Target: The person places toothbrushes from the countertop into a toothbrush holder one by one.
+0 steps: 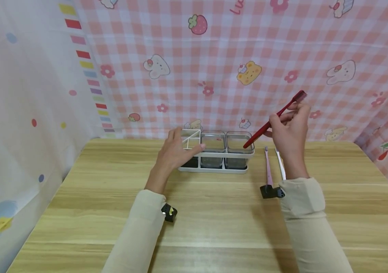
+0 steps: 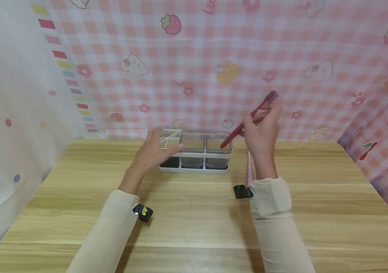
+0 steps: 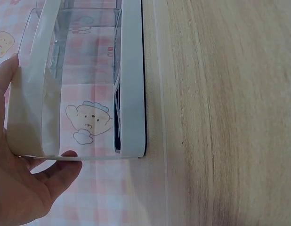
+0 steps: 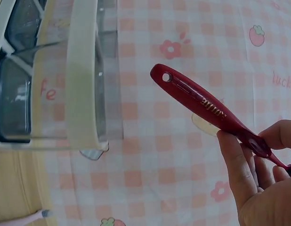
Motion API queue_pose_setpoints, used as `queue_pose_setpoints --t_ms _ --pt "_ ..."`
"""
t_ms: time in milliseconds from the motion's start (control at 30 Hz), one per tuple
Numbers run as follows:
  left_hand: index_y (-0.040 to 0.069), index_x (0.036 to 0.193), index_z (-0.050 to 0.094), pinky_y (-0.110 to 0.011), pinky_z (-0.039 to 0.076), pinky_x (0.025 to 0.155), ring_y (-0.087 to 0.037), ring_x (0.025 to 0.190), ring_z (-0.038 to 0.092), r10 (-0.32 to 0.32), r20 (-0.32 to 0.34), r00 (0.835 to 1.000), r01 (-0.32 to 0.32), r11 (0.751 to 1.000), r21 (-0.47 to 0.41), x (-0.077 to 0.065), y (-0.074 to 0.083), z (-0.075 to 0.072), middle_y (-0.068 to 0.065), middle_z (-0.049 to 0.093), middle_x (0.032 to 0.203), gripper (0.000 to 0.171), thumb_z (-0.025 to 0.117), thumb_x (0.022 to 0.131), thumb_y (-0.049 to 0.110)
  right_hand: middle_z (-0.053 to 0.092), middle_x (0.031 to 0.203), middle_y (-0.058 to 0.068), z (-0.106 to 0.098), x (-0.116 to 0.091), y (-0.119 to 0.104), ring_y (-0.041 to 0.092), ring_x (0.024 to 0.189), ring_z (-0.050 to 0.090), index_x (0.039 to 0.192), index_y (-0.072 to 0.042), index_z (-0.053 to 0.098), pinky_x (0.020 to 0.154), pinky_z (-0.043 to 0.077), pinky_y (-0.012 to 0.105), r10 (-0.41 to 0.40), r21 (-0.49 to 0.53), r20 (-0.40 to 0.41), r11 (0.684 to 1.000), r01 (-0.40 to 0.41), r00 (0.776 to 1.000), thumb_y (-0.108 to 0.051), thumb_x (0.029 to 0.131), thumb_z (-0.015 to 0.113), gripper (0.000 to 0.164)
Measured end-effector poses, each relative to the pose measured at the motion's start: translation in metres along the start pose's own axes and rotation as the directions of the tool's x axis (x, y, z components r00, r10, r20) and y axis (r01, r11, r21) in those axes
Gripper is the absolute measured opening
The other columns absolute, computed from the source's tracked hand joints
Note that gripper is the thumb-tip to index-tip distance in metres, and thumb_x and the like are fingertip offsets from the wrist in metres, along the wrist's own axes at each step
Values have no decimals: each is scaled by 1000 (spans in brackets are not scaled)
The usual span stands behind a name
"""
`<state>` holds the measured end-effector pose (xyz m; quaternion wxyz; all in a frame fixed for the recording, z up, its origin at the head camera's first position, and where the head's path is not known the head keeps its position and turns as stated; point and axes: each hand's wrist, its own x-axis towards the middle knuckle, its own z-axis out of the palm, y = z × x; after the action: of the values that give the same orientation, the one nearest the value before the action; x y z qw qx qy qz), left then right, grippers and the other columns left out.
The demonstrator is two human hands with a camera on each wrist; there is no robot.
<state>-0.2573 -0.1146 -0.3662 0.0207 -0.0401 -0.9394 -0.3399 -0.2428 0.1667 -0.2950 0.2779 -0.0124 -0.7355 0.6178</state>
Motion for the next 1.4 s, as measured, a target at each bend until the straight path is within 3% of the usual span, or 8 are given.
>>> queue_pose_setpoints --t_ms 367,567,733,1067,1400 --pt "8 161 18 -63 38 107 -40 143 35 -4 5 1000 4 1000 7 0 -1 0 -15 22 163 113 63 83 75 45 90 7 18 2 -15 20 71 52 118 -11 36 57 59 27 -52 30 23 998 52 998 -9 97 61 33" --pt "8 161 17 -62 37 108 -40 143 35 -6 8 1000 6 1000 12 2 0 -1 -16 22 163 113 62 83 75 44 91 8 31 5 -23 21 71 55 117 -11 34 60 59 28 -40 87 42 996 36 998 -9 98 59 31" --pt "8 161 18 -62 38 108 -40 142 36 -9 9 1000 9 1000 8 2 0 0 -15 23 163 113 62 83 75 46 93 7 41 6 -27 21 74 59 119 -12 34 62 60 28 -22 69 44 997 19 999 -10 98 59 32" --pt "8 161 17 -61 40 106 -40 141 37 -5 9 1000 5 1000 25 2 -2 0 -15 23 163 115 59 81 79 46 90 7 60 8 -33 20 74 56 117 -11 34 61 59 28 -57 73 92 996 51 994 -9 98 59 31" --pt "7 161 18 -61 41 105 -40 140 39 -4 8 1000 4 1000 31 2 -1 0 -16 25 161 115 60 82 78 47 91 9 79 6 -27 25 76 60 117 -9 32 64 61 33 -62 42 164 998 56 984 -11 100 58 31"
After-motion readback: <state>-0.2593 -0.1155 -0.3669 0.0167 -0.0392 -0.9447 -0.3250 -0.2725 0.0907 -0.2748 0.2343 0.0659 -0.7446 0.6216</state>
